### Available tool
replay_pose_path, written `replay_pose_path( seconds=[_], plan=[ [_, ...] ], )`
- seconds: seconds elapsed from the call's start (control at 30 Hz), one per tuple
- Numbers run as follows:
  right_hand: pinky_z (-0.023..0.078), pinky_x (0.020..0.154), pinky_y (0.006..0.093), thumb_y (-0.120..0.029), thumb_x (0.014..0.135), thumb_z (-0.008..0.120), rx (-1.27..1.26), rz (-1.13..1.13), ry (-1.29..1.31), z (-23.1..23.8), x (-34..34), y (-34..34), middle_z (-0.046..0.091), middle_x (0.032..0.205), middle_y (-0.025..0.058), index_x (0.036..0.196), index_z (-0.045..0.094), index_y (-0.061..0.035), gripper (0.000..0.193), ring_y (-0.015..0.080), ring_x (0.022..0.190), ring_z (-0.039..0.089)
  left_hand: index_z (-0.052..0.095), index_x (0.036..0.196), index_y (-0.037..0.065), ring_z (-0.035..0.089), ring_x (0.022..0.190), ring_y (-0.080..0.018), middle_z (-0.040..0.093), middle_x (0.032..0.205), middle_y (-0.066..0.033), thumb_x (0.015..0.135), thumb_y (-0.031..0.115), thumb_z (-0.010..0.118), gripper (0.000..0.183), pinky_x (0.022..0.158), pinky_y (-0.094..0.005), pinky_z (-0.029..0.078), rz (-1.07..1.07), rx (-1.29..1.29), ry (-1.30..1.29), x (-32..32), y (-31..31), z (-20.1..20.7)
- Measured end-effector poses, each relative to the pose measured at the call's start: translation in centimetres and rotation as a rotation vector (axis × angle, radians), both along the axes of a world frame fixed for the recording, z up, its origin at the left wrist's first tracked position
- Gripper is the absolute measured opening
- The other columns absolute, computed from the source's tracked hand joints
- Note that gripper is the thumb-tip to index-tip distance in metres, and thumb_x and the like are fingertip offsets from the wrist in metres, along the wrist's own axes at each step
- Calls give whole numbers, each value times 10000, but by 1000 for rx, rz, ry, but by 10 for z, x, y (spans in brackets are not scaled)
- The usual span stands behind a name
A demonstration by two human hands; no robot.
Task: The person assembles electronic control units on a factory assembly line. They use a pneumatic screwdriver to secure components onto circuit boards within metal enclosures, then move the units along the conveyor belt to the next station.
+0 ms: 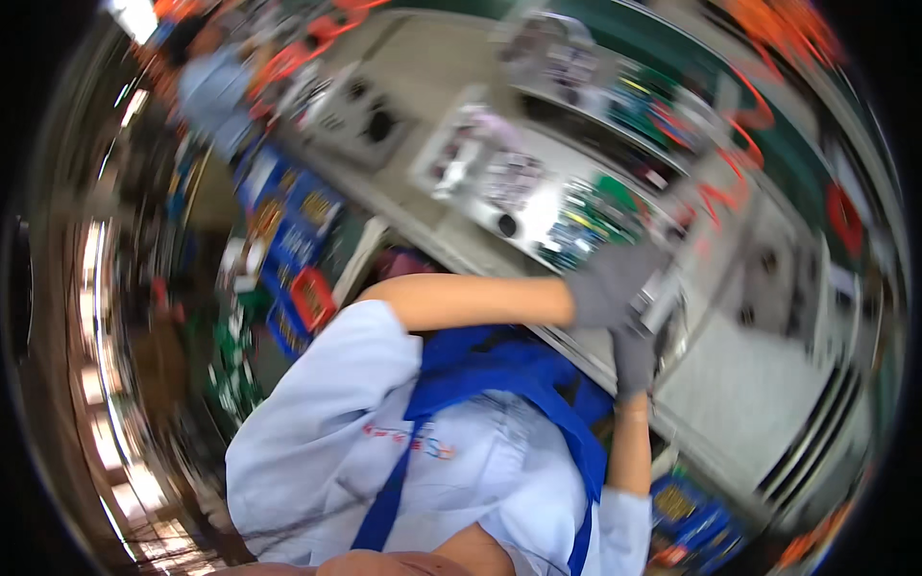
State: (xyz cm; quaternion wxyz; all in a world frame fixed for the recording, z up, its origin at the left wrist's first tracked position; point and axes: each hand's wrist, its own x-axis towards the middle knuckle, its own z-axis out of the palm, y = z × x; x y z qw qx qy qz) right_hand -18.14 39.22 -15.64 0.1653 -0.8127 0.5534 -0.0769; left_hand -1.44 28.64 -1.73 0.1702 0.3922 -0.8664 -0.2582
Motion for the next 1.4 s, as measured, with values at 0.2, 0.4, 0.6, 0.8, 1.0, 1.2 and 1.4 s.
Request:
replay_pose_path(
  seconds=[0.2,0.4,0.6,0.8,1.0,1.2,1.4],
  plan=[
    [445,933,294,-190,868,642,363,-663,-887,68,72,16,533,1267,147,1338,438,34,560,187,1106,516,436,1360,55,575,1071,-357,487,1304,-215,731,325,709,736,882,-421,481,248,-249,400,114,56,44],
    [489,917,392,-188,893,608,722,-913,-916,51,121,66,378,1436,230,1476,237,-19,712,337,1226,479,576,1143,42,592,1003,-361,604,1083,-188,866,412,584,462,911,-439,464,1002,-349,204,353,136,-37],
    [489,896,358,-192,885,609,705,-614,-775,76,187,42,429,1400,209,1445,317,-10,658,280,1173,514,572,1128,82,577,1016,-393,587,1104,-203,795,74,548,334,888,-448,472,1700,130,-326,557,282,-101],
    [479,923,353,-171,897,599,620,-507,-768,105,240,24,449,1381,211,1436,333,14,628,285,1205,501,607,1072,96,594,995,-373,604,1059,-185,814,82,538,268,859,-449,481,1944,81,-439,640,365,-92],
    [424,977,320,-150,893,579,673,-331,-711,112,287,8,487,1344,183,1427,343,19,607,225,1150,520,621,1082,132,615,950,-347,620,1024,-145,808,159,624,276,825,-437,492,1858,87,-300,649,376,-92],
    [431,962,321,-141,880,587,670,-255,-681,118,310,2,524,1301,184,1413,361,19,601,202,1089,551,618,1112,129,616,933,-328,622,1030,-133,803,205,660,321,805,-423,493,1682,46,-44,641,268,-83],
    [438,943,310,-161,870,589,637,-343,-633,128,308,9,531,1277,186,1406,369,38,612,196,1059,556,627,1050,138,610,919,-321,625,1059,-106,812,258,636,267,835,-436,471,1406,-150,-147,662,158,-94]
  ],
)
